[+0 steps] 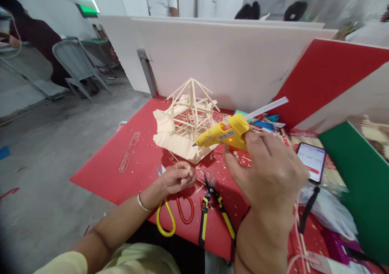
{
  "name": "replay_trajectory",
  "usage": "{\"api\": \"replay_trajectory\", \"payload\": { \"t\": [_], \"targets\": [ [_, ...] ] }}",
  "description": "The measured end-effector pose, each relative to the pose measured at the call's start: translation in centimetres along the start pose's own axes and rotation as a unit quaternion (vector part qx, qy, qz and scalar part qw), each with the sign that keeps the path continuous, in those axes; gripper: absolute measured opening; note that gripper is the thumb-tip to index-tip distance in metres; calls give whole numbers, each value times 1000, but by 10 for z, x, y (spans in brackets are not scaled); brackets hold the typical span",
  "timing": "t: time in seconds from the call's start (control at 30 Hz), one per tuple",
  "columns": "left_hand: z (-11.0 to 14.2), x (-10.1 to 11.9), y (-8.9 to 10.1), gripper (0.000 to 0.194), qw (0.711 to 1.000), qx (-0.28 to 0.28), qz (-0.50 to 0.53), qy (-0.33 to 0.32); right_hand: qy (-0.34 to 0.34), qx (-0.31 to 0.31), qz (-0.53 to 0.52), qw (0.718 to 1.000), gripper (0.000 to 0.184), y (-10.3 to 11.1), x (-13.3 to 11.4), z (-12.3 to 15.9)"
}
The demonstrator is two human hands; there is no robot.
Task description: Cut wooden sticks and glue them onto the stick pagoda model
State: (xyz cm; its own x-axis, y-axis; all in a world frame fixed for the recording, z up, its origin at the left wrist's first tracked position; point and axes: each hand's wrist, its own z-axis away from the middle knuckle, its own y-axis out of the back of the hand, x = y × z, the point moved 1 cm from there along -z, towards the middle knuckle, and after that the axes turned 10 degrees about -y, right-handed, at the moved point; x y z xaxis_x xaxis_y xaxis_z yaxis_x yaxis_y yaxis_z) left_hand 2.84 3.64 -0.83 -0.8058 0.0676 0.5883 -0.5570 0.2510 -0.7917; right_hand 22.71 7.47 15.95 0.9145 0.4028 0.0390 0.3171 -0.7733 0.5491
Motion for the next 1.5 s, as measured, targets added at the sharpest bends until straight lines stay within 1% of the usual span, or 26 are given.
{"api": "replay_trajectory", "payload": {
  "t": [0.07,0.13,0.27,0.4,0.5,0.6,0.8,0.93,1.23,1.37,1.5],
  "targets": [
    [0,2,-3,30,1000,-2,5,-4,16,8,-12,1000,26,0,-7,-1],
    [0,6,-6,31,1000,-7,5,-10,29,5,-11,999,30,-2,-15,-2],
    [2,15,-7,27,999,-20,-2,-30,41,-49,-1,998,44,-11,-25,2],
    [5,22,-1,23,998,-26,-16,-56,47,-73,-1,996,38,-19,-30,7],
    [6,26,2,23,998,-7,-24,-57,40,-94,-3,995,36,-24,-32,10],
    [5,28,2,23,998,12,-15,-62,31,-108,-17,994,37,-26,-34,10],
    [3,31,-2,24,997,13,-16,-70,46,-108,10,993,34,-24,-37,6],
    [4,31,-3,26,997,16,-19,-67,36,-111,-4,993,35,-26,-37,7],
    [5,28,2,23,998,13,-19,-63,50,-107,-3,993,34,-26,-36,8],
    [5,29,0,22,997,17,-16,-69,36,-104,-9,994,35,-32,-37,7],
    [4,31,-2,24,997,23,-24,-67,22,-119,-30,992,35,-35,-37,7]
  ]
}}
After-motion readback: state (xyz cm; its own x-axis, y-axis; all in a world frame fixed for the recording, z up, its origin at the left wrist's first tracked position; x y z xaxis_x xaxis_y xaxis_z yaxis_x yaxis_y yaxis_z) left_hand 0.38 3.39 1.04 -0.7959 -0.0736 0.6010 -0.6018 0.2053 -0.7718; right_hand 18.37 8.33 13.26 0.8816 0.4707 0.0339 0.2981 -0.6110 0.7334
